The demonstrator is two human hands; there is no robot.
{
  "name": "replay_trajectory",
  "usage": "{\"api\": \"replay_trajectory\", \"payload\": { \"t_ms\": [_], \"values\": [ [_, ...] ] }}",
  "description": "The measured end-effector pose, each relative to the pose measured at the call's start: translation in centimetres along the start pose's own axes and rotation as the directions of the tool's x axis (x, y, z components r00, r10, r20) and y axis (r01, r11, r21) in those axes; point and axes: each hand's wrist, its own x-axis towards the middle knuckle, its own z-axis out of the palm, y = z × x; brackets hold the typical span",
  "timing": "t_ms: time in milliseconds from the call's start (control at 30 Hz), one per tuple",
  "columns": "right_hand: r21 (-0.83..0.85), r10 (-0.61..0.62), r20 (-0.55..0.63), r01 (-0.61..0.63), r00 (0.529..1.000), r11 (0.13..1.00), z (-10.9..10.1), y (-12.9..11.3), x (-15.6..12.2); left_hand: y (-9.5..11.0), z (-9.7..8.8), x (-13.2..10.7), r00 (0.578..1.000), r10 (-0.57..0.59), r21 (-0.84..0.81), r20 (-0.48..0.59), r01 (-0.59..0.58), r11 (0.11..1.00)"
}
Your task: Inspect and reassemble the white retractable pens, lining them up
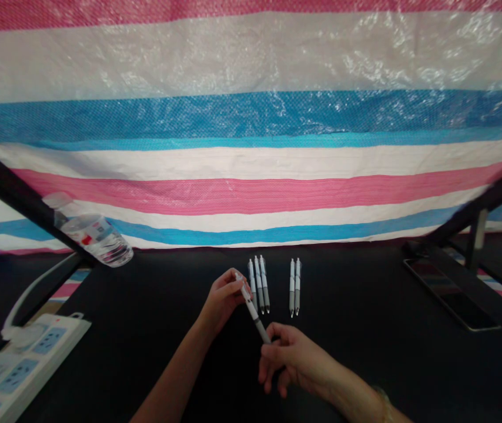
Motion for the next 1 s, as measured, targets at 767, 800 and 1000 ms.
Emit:
{"api": "replay_trajectory", "payload": {
  "t_ms": [767, 800, 1000],
  "values": [
    [0.018, 0.026, 0.012, -0.027, 1.0, 0.999, -0.04, -0.29, -0.08, -0.22, -0.2, 0.17, 1.0, 0.011, 0.006, -0.028, -0.01, 1.0],
    [0.007, 0.023, -0.002, -0.023, 1.0, 1.0, -0.04, -0.27, -0.06, -0.24, -0.21, 0.17, 1.0, 0.01, 0.006, -0.029, -0.01, 1.0],
    [0.015, 0.003, 0.002, -0.003, 1.0, 1.0, -0.22, -0.08, 0.01, -0.22, -0.13, 0.15, 1.0, 0.013, 0.006, -0.024, -0.013, 1.0]
  ]
}}
